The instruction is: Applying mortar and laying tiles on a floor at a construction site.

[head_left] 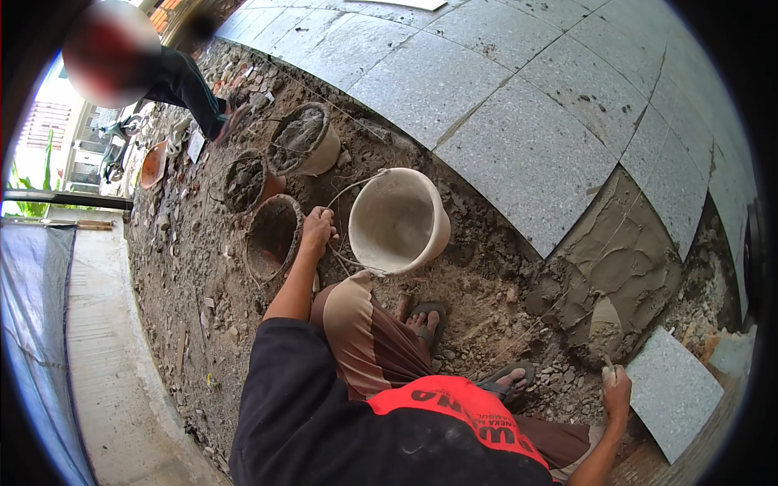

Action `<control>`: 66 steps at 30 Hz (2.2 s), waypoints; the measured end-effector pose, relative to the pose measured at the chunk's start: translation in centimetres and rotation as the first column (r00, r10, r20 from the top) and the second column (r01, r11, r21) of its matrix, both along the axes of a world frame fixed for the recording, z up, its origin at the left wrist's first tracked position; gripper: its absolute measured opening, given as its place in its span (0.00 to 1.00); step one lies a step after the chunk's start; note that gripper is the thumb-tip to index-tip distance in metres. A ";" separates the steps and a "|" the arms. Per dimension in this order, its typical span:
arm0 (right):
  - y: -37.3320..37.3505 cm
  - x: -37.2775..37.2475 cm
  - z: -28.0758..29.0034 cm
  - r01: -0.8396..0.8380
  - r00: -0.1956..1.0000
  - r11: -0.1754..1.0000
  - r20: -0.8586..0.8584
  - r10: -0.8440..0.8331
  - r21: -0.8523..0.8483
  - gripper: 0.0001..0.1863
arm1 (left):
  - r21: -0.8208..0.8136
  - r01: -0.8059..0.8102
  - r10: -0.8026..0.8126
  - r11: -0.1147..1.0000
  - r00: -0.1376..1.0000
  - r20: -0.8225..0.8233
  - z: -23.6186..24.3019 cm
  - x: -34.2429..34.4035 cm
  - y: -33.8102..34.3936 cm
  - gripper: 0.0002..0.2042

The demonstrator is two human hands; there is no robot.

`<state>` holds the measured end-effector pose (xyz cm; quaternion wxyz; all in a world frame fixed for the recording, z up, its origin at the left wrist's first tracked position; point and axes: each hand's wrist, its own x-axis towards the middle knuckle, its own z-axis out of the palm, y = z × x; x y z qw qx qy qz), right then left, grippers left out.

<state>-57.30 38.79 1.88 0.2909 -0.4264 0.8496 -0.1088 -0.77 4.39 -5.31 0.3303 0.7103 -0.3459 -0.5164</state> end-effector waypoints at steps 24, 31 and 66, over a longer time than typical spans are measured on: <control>-6.5 7.5 0.2 -0.395 0.916 0.899 -0.009 0.400 -0.191 0.15 | -0.083 0.700 -0.450 0.709 0.540 0.712 4.7 -11.5 -2.4 0.12; -12.5 12.4 1.6 -0.580 0.814 0.796 -0.145 0.562 -0.172 0.19 | -0.061 0.755 -0.547 0.653 0.525 0.652 8.8 -15.9 0.5 0.10; -18.4 18.8 -7.4 -0.504 0.425 0.862 0.850 0.310 -0.063 0.17 | -0.087 0.831 -0.781 0.549 0.547 0.300 5.0 -15.4 0.5 0.12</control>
